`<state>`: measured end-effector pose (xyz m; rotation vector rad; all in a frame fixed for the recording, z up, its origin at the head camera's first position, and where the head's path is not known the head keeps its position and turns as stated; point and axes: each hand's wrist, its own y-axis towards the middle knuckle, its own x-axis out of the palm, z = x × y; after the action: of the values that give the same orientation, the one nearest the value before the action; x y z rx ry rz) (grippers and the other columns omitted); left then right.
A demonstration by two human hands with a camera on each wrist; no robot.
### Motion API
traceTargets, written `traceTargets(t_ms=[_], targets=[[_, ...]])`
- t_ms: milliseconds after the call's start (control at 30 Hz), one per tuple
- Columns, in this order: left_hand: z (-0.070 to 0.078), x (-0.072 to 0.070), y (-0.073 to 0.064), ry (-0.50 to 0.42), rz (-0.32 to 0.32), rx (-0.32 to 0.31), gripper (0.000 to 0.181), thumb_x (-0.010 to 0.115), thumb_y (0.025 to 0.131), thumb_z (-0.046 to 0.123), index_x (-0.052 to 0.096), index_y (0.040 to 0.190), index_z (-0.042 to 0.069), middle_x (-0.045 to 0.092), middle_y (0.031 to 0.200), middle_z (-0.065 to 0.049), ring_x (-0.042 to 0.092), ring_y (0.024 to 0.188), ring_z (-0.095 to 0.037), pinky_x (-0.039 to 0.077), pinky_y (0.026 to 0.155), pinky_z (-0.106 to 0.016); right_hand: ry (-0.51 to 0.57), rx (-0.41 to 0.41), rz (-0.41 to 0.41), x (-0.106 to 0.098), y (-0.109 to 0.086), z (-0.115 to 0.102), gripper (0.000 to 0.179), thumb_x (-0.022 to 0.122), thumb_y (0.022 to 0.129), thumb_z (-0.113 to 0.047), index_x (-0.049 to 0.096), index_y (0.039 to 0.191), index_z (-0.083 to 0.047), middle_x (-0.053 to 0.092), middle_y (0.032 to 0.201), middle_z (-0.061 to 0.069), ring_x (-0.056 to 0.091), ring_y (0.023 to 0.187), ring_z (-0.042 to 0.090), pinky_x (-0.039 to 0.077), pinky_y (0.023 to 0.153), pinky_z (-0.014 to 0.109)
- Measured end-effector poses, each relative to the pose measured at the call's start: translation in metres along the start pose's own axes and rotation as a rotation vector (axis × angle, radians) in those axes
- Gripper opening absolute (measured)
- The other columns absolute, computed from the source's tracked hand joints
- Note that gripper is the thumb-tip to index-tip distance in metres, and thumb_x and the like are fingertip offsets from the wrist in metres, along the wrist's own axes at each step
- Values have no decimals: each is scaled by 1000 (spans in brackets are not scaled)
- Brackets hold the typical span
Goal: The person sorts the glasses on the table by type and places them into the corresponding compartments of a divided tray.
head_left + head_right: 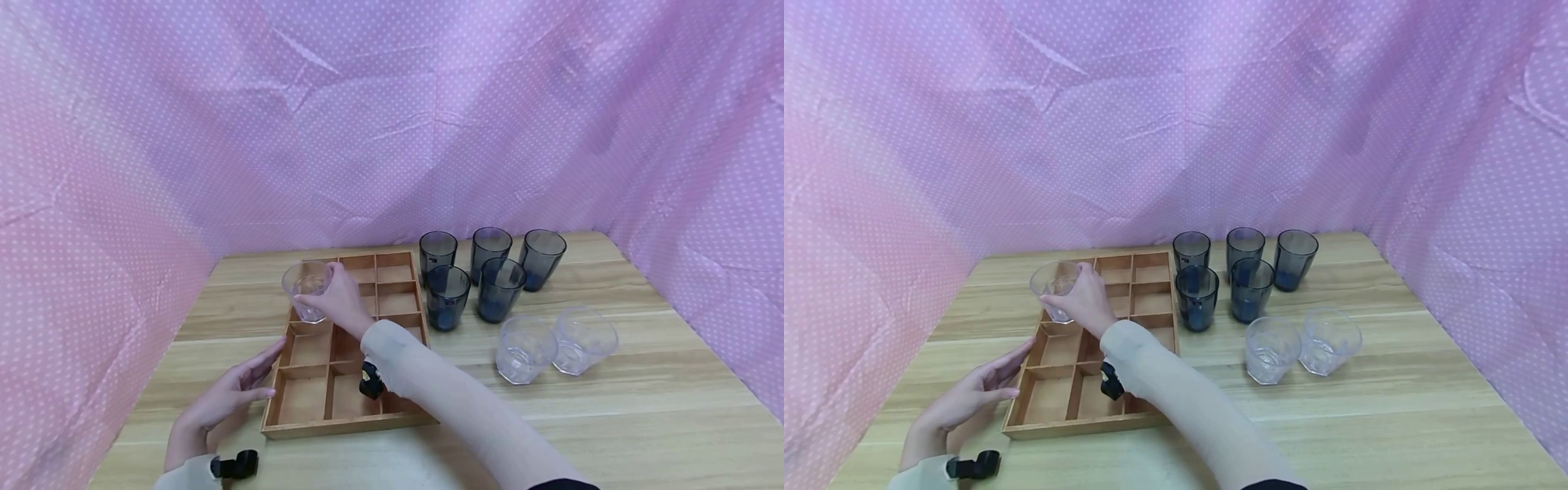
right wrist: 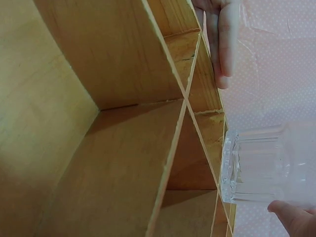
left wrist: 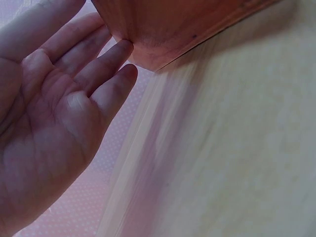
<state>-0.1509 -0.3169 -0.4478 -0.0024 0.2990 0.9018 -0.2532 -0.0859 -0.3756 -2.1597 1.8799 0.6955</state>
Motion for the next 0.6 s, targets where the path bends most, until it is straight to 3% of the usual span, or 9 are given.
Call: traceTargets(t_ms=[133, 400, 600], targets=[[0, 0, -1, -12, -1, -7, 73, 53, 93, -5, 8, 151, -9, 4, 163, -8, 23, 139, 14, 24, 108, -4, -5, 7, -6, 0, 1, -1, 82, 86, 71, -35, 47, 134, -1, 64, 122, 14, 61, 111, 24, 54, 93, 33], [-2, 0, 0, -18, -8, -7, 73, 52, 94, -5, 7, 151, -9, 2, 163, -11, 23, 139, 14, 25, 109, -6, -7, 20, -4, 0, 3, -1, 81, 85, 72, -35, 46, 134, -1, 63, 123, 14, 61, 110, 23, 54, 93, 34], [0, 0, 0, -23, -9, -8, 73, 52, 94, -6, 6, 151, -8, 4, 164, -4, 23, 139, 14, 26, 108, -6, -1, 28, -21, 0, 5, 0, 79, 84, 74, -36, 46, 135, -2, 63, 120, 13, 59, 104, 20, 54, 90, 32]])
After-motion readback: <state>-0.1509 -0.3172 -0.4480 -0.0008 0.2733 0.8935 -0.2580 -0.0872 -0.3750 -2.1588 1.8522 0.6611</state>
